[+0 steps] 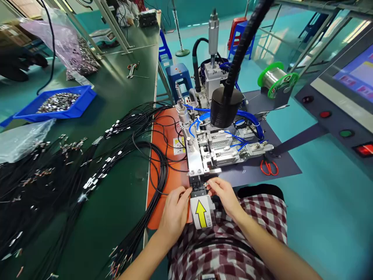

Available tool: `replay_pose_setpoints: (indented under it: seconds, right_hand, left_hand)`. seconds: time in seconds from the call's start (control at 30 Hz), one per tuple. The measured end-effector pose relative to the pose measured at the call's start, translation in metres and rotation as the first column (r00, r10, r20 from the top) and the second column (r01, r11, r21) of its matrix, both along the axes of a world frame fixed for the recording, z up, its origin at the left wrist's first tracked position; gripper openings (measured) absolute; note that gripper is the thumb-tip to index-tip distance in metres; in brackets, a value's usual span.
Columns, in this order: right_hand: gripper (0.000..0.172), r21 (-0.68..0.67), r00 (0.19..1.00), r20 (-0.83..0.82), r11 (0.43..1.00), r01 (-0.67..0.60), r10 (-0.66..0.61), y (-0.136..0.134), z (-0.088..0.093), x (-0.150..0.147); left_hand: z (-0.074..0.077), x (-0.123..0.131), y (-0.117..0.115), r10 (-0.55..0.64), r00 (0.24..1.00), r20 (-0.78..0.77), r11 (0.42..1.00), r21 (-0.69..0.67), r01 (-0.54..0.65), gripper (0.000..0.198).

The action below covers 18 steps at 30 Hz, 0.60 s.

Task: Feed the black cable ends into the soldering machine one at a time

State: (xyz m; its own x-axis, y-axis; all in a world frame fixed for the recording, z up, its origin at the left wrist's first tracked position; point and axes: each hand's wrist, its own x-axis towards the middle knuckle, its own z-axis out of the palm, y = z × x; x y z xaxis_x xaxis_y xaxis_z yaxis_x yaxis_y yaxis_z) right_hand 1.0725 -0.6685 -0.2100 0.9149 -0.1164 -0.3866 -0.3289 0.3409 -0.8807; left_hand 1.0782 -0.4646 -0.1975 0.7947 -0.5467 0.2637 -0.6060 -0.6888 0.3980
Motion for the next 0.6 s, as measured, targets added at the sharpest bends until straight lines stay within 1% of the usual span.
replay_pose_setpoints:
  seconds: [0.07, 0.17, 0.23, 0.33, 0.37, 0.4, 0.53, 0.6]
  right_hand:
    - [0.033, -0.022, 1.000, -0.004, 1.000, 0.003, -0.003, 0.001, 0.001, 0.001]
    - [0.032, -0.095, 1.000, 0.003, 0.995, 0.004, -0.004, 0.001, 0.002, 0.000]
    - [0.032, -0.184, 1.000, 0.018, 0.983, 0.017, -0.014, -0.001, 0.001, -0.001]
    - [0.030, -0.344, 0.998, 0.048, 0.937, 0.058, -0.044, -0.007, -0.002, -0.005]
    - [0.030, -0.364, 0.998, 0.050, 0.929, 0.058, -0.042, -0.009, -0.004, -0.006]
    - [0.031, -0.354, 0.999, 0.043, 0.934, 0.041, -0.027, -0.011, -0.005, -0.007]
    - [0.037, -0.183, 0.998, -0.005, 0.982, -0.056, 0.056, -0.011, -0.007, -0.007]
    - [0.036, -0.157, 0.998, -0.004, 0.986, -0.063, 0.063, -0.007, -0.006, -0.005]
  left_hand:
    - [0.001, 0.000, 0.000, 0.000, 1.000, -0.015, 1.000, 0.003, 0.000, 0.042]
    - [0.001, -0.001, 0.001, 0.007, 1.000, -0.025, 1.000, 0.007, -0.007, 0.041]
    - [0.002, -0.002, 0.001, 0.011, 1.000, -0.017, 1.000, 0.011, -0.011, 0.042]
    - [0.002, -0.002, 0.001, 0.013, 1.000, 0.007, 1.000, 0.014, -0.013, 0.043]
    - [0.003, -0.002, 0.001, 0.012, 1.000, 0.010, 1.000, 0.013, -0.012, 0.043]
    - [0.003, -0.002, 0.001, 0.012, 1.000, 0.010, 1.000, 0.012, -0.012, 0.044]
    - [0.003, -0.002, 0.001, 0.016, 1.000, -0.007, 1.000, 0.014, -0.016, 0.045]
    - [0.004, -0.002, 0.001, 0.018, 1.000, -0.010, 1.000, 0.009, -0.018, 0.046]
